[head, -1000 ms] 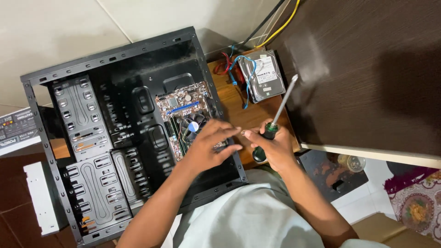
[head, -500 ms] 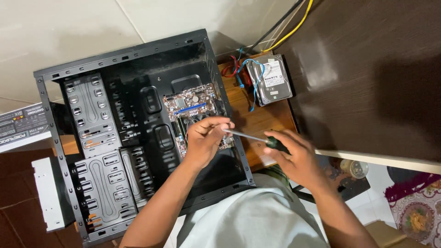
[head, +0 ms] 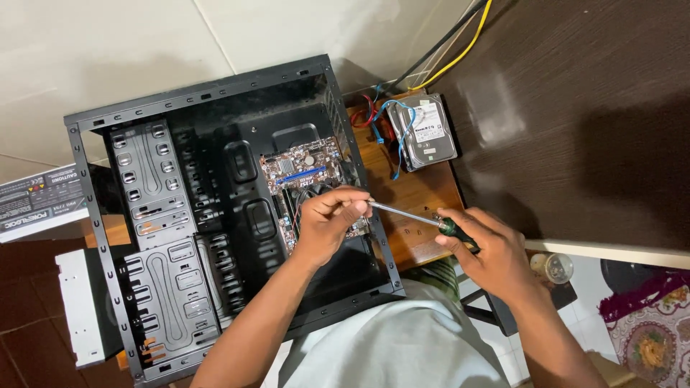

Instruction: Installing a hard drive and securing internal components like the motherboard inside a computer case using a screwdriver.

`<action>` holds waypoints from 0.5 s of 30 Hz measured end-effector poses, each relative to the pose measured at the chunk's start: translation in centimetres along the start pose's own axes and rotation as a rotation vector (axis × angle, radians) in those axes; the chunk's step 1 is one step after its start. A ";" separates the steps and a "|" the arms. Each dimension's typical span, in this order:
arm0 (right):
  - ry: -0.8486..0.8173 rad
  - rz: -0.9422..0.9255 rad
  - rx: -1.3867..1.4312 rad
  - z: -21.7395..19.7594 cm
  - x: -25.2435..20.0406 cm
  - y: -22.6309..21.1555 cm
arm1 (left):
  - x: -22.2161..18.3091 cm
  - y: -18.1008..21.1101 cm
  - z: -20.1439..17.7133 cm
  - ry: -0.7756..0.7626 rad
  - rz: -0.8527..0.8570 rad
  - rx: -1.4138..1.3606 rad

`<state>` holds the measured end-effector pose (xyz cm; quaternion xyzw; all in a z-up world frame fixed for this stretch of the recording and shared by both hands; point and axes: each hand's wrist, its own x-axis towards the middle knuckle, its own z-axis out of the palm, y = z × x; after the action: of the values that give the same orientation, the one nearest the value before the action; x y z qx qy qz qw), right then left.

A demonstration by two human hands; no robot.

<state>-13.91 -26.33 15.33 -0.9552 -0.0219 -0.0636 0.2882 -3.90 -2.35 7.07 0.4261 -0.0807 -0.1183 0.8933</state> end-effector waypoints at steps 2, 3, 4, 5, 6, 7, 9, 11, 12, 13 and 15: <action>-0.009 0.005 -0.033 -0.1 -0.3 0.2 | 0.2 0.6 0.0 -0.023 0.011 0.073; -0.020 0.010 -0.064 -0.2 -0.4 0.3 | 0.2 0.9 0.0 -0.044 0.023 0.147; -0.018 0.010 -0.064 -0.5 -0.4 0.2 | 0.2 1.0 0.0 -0.046 0.023 0.147; -0.026 0.002 -0.096 -0.7 -0.4 0.2 | 0.2 1.1 0.0 -0.050 0.024 0.182; -0.034 -0.004 -0.128 -1.0 -0.5 0.1 | 0.1 1.1 0.1 -0.056 0.024 0.215; -0.033 -0.003 -0.128 -1.2 -0.5 -0.1 | 0.0 1.1 0.1 -0.057 0.023 0.215; -0.056 -0.001 -0.186 -1.7 -0.6 -0.3 | 0.1 1.1 0.1 -0.078 0.059 0.329; -0.064 -0.001 -0.213 -2.0 -0.5 -0.7 | 0.1 1.4 0.4 -0.077 0.077 0.357; -0.071 -0.002 -0.242 -2.1 -0.4 -0.9 | 0.2 1.5 0.5 -0.077 0.098 0.384; -0.070 -0.004 -0.242 -2.2 -0.6 -0.7 | 0.1 1.5 0.5 -0.076 0.099 0.385; -0.108 0.035 -0.248 -2.4 -0.6 -0.4 | 0.1 1.6 0.7 -0.080 0.114 0.419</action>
<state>-14.83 -27.35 17.41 -0.9858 -0.0126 -0.0091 0.1675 -3.75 -1.88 8.77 0.5922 -0.1629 -0.0651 0.7865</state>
